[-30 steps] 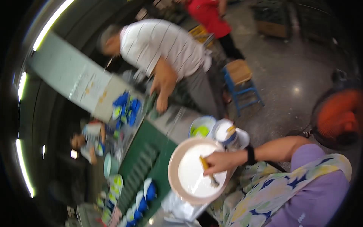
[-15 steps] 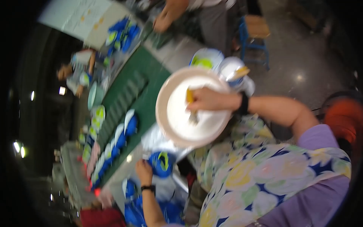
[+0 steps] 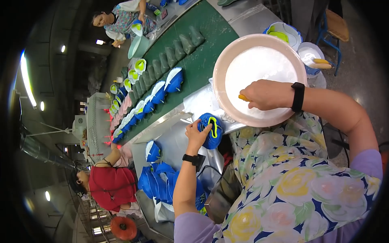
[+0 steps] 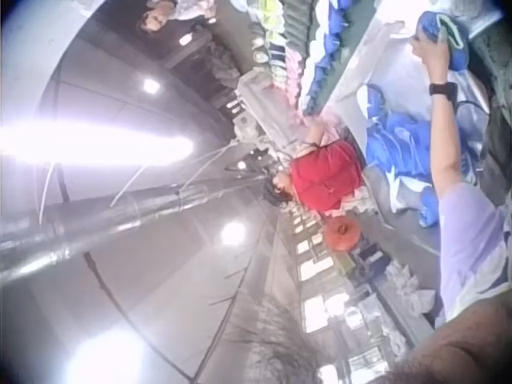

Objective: Applying glue to the inner components of blue and green athletic shoes using a brush.

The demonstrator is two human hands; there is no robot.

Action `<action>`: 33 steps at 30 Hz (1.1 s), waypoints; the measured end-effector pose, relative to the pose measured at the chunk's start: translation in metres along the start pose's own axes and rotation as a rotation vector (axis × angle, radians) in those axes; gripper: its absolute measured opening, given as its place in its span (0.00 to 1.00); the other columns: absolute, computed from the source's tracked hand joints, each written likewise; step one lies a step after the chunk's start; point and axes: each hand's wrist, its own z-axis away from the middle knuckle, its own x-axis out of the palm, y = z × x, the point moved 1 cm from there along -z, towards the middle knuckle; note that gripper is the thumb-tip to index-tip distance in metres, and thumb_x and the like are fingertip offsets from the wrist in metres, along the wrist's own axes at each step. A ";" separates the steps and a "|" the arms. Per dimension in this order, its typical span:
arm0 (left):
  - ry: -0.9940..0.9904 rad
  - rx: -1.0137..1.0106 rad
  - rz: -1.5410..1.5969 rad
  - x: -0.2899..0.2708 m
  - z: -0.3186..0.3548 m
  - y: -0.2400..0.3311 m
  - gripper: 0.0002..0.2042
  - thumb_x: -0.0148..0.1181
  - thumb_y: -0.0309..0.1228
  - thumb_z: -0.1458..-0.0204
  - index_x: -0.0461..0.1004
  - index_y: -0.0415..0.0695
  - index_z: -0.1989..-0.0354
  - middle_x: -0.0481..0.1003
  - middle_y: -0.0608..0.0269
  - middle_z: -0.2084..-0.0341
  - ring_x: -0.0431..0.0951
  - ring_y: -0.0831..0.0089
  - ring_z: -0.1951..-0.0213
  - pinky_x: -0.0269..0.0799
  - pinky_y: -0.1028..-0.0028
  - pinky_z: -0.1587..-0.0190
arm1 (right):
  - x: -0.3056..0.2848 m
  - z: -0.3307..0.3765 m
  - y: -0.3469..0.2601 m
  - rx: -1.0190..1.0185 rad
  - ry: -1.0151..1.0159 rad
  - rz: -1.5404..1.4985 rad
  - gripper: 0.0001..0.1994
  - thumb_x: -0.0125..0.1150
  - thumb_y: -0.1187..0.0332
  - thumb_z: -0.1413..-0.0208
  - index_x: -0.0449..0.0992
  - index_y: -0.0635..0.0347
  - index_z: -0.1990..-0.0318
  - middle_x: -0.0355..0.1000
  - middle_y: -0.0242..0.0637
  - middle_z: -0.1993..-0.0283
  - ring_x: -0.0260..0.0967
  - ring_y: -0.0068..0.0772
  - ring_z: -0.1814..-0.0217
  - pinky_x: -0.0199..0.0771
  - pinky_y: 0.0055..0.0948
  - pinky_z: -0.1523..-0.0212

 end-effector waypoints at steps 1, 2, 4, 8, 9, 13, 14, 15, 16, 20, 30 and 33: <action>0.041 0.001 0.019 -0.001 -0.004 0.006 0.33 0.66 0.49 0.55 0.70 0.38 0.45 0.69 0.40 0.52 0.67 0.47 0.47 0.62 0.57 0.42 | -0.006 0.004 0.004 0.004 0.012 0.004 0.11 0.64 0.66 0.47 0.73 0.62 0.62 0.74 0.51 0.68 0.74 0.55 0.61 0.72 0.43 0.58; -0.019 0.041 -0.031 -0.003 -0.007 0.011 0.31 0.64 0.46 0.55 0.70 0.39 0.45 0.71 0.40 0.54 0.69 0.47 0.49 0.65 0.56 0.45 | -0.015 0.009 0.008 -0.019 0.088 -0.005 0.11 0.64 0.66 0.48 0.73 0.63 0.62 0.74 0.51 0.68 0.74 0.55 0.62 0.71 0.44 0.59; -0.070 0.075 -0.080 -0.009 -0.014 0.015 0.25 0.58 0.33 0.55 0.68 0.42 0.45 0.74 0.40 0.60 0.75 0.46 0.58 0.71 0.56 0.53 | -0.032 0.019 0.021 -0.012 0.173 -0.077 0.11 0.63 0.67 0.48 0.72 0.64 0.63 0.74 0.51 0.69 0.73 0.55 0.62 0.70 0.44 0.60; -0.092 0.263 0.168 -0.055 -0.029 0.005 0.27 0.50 0.17 0.55 0.63 0.43 0.42 0.76 0.46 0.60 0.77 0.52 0.61 0.74 0.61 0.58 | -0.064 0.044 0.049 -0.037 0.429 -0.194 0.09 0.62 0.68 0.46 0.73 0.66 0.64 0.73 0.49 0.70 0.73 0.46 0.66 0.71 0.37 0.62; -0.099 0.282 0.347 -0.077 -0.034 -0.001 0.26 0.49 0.17 0.51 0.62 0.45 0.40 0.76 0.55 0.58 0.78 0.60 0.62 0.75 0.66 0.60 | -0.070 0.051 0.056 -0.028 0.487 -0.252 0.09 0.61 0.69 0.46 0.73 0.66 0.64 0.73 0.48 0.70 0.73 0.43 0.67 0.71 0.35 0.62; -0.236 -0.165 1.299 -0.133 -0.020 -0.011 0.21 0.55 0.31 0.40 0.65 0.41 0.39 0.73 0.57 0.48 0.78 0.66 0.53 0.77 0.67 0.51 | -0.079 0.059 0.071 -0.009 0.554 -0.309 0.06 0.61 0.71 0.45 0.72 0.62 0.64 0.71 0.38 0.70 0.68 0.31 0.69 0.67 0.28 0.64; -0.254 -0.142 1.302 -0.137 -0.017 -0.003 0.21 0.55 0.31 0.40 0.65 0.41 0.39 0.73 0.57 0.48 0.78 0.66 0.53 0.77 0.67 0.51 | -0.080 0.056 0.071 0.003 0.542 -0.329 0.07 0.61 0.69 0.45 0.73 0.62 0.63 0.72 0.39 0.69 0.70 0.31 0.67 0.68 0.28 0.63; -0.258 -0.081 1.321 -0.138 -0.014 0.008 0.22 0.56 0.33 0.41 0.65 0.41 0.39 0.73 0.58 0.47 0.77 0.65 0.51 0.76 0.65 0.49 | -0.081 0.052 0.071 0.011 0.541 -0.330 0.07 0.61 0.69 0.45 0.73 0.62 0.63 0.72 0.39 0.69 0.70 0.31 0.67 0.68 0.28 0.63; -0.289 -0.014 1.322 -0.139 -0.010 0.022 0.23 0.57 0.35 0.41 0.64 0.40 0.38 0.73 0.58 0.47 0.76 0.65 0.49 0.75 0.64 0.48 | -0.081 0.047 0.069 -0.059 0.550 -0.357 0.07 0.61 0.69 0.45 0.73 0.63 0.62 0.72 0.40 0.69 0.70 0.32 0.67 0.69 0.28 0.63; -0.296 0.219 1.215 -0.141 -0.009 0.088 0.24 0.53 0.40 0.39 0.65 0.41 0.38 0.72 0.59 0.46 0.74 0.64 0.46 0.74 0.62 0.47 | -0.088 0.039 0.061 -0.188 0.611 -0.381 0.10 0.61 0.66 0.44 0.74 0.64 0.62 0.74 0.43 0.69 0.73 0.36 0.67 0.70 0.30 0.63; -0.602 0.267 1.157 -0.120 -0.035 0.173 0.28 0.53 0.45 0.41 0.64 0.40 0.37 0.72 0.54 0.45 0.76 0.60 0.47 0.75 0.59 0.47 | -0.117 0.038 0.033 -0.517 0.645 -0.535 0.09 0.62 0.67 0.43 0.71 0.63 0.62 0.76 0.39 0.64 0.74 0.34 0.65 0.72 0.32 0.64; -0.512 0.279 1.228 -0.114 -0.047 0.173 0.29 0.53 0.48 0.41 0.64 0.41 0.37 0.72 0.54 0.45 0.76 0.59 0.47 0.75 0.59 0.46 | -0.121 0.035 0.031 -0.448 0.612 -0.361 0.10 0.62 0.67 0.44 0.70 0.63 0.63 0.76 0.40 0.64 0.74 0.37 0.67 0.71 0.32 0.66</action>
